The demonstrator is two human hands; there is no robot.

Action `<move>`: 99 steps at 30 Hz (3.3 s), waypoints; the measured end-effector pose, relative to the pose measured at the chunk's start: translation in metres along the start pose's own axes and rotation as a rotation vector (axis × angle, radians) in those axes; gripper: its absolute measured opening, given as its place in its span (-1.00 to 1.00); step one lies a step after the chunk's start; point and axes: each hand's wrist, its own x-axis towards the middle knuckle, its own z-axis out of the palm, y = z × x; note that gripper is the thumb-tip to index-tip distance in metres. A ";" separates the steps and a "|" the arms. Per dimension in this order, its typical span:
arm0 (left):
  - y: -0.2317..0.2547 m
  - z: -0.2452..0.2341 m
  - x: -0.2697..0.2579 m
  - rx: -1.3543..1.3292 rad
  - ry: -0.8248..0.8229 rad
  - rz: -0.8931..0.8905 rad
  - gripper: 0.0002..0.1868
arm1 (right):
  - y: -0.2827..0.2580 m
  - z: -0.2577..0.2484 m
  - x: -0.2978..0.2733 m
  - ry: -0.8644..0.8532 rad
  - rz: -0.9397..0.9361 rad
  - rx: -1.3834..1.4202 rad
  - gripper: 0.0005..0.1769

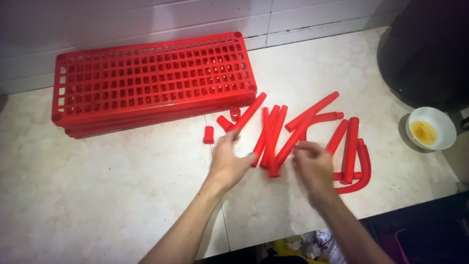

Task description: The person disassembles a red plastic stool by removing the legs and stacking the seat panels. They then sort the detached legs and curved connectors on the floor before beginning to reattach the legs to the seat panels.

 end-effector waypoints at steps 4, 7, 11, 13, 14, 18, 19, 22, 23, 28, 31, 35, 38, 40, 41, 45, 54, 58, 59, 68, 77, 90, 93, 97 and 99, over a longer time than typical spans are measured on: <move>-0.003 -0.007 -0.013 0.176 0.133 -0.137 -0.29 | 0.019 -0.021 0.017 0.212 -0.218 -0.138 -0.72; -0.002 -0.013 -0.018 0.127 0.213 -0.144 -0.28 | 0.025 -0.037 0.026 0.339 -0.256 -0.262 -0.64; -0.001 -0.024 -0.019 0.268 0.229 -0.241 -0.15 | 0.023 -0.055 0.027 0.446 -0.263 -0.742 -0.49; 0.000 -0.026 -0.018 0.272 0.205 -0.253 -0.06 | 0.021 -0.057 0.025 0.353 -0.210 -0.748 -0.32; 0.001 -0.026 -0.017 0.278 0.193 -0.249 -0.02 | 0.019 -0.057 0.024 0.306 -0.183 -0.751 -0.23; 0.004 -0.027 -0.013 0.277 0.100 -0.277 0.01 | 0.018 -0.049 0.017 0.217 -0.128 -0.764 -0.11; 0.004 -0.026 -0.012 0.272 0.064 -0.295 -0.01 | 0.019 -0.047 0.015 0.200 -0.135 -0.745 -0.10; 0.002 -0.020 -0.015 0.273 0.118 -0.223 -0.12 | 0.023 -0.044 0.015 0.199 -0.235 -0.728 -0.04; 0.000 -0.018 -0.015 0.283 0.108 -0.215 -0.16 | 0.024 -0.044 0.016 0.206 -0.281 -0.728 -0.01; -0.010 -0.001 -0.017 0.198 0.112 -0.089 -0.21 | 0.028 -0.045 0.028 0.208 -0.319 -0.689 -0.06; -0.012 0.008 -0.017 0.189 0.091 -0.035 -0.27 | 0.030 -0.048 0.037 0.213 -0.311 -0.664 -0.13; -0.008 0.015 -0.023 0.160 0.029 -0.064 -0.25 | 0.029 -0.049 0.047 0.267 -0.430 -0.649 -0.22; -0.002 0.020 -0.028 0.146 -0.030 -0.110 -0.18 | 0.020 -0.044 0.059 0.241 -0.251 -0.603 -0.19; 0.001 0.021 -0.034 0.141 -0.051 -0.114 -0.11 | 0.014 -0.039 0.061 0.234 -0.308 -0.568 -0.17; 0.001 0.021 -0.038 0.149 -0.053 -0.100 -0.14 | 0.011 -0.037 0.061 0.230 -0.337 -0.550 -0.15; 0.001 0.023 -0.045 0.170 -0.058 -0.069 -0.17 | 0.001 -0.034 0.061 0.180 -0.298 -0.562 -0.15; 0.002 0.024 -0.050 0.219 0.090 -0.069 -0.24 | -0.005 -0.044 0.063 0.115 -0.421 -0.591 -0.31; 0.005 0.014 -0.044 0.277 0.147 -0.197 -0.10 | -0.009 -0.046 0.066 0.057 -0.438 -0.714 -0.37; 0.005 0.011 -0.045 0.284 0.162 -0.157 -0.09 | -0.009 -0.046 0.066 0.023 -0.431 -0.771 -0.37; -0.005 0.000 -0.046 0.345 0.148 -0.073 -0.22 | 0.004 -0.044 0.078 0.072 -0.498 -0.703 -0.32; -0.008 0.010 -0.048 0.341 0.101 -0.094 -0.50 | -0.017 -0.030 0.055 0.022 -0.642 -0.622 -0.58; -0.008 0.011 -0.053 0.167 0.041 -0.051 -0.53 | -0.025 0.000 0.024 -0.208 -0.716 -0.806 -0.69; -0.009 0.008 -0.054 0.118 0.057 -0.063 -0.53 | -0.024 -0.005 0.027 -0.198 -0.665 -0.702 -0.69; -0.011 0.006 -0.054 0.116 0.094 -0.035 -0.52 | -0.018 -0.013 0.029 -0.127 -0.552 -0.592 -0.69; -0.012 0.004 -0.054 0.139 0.068 -0.063 -0.53 | -0.013 -0.016 0.030 -0.057 -0.516 -0.582 -0.71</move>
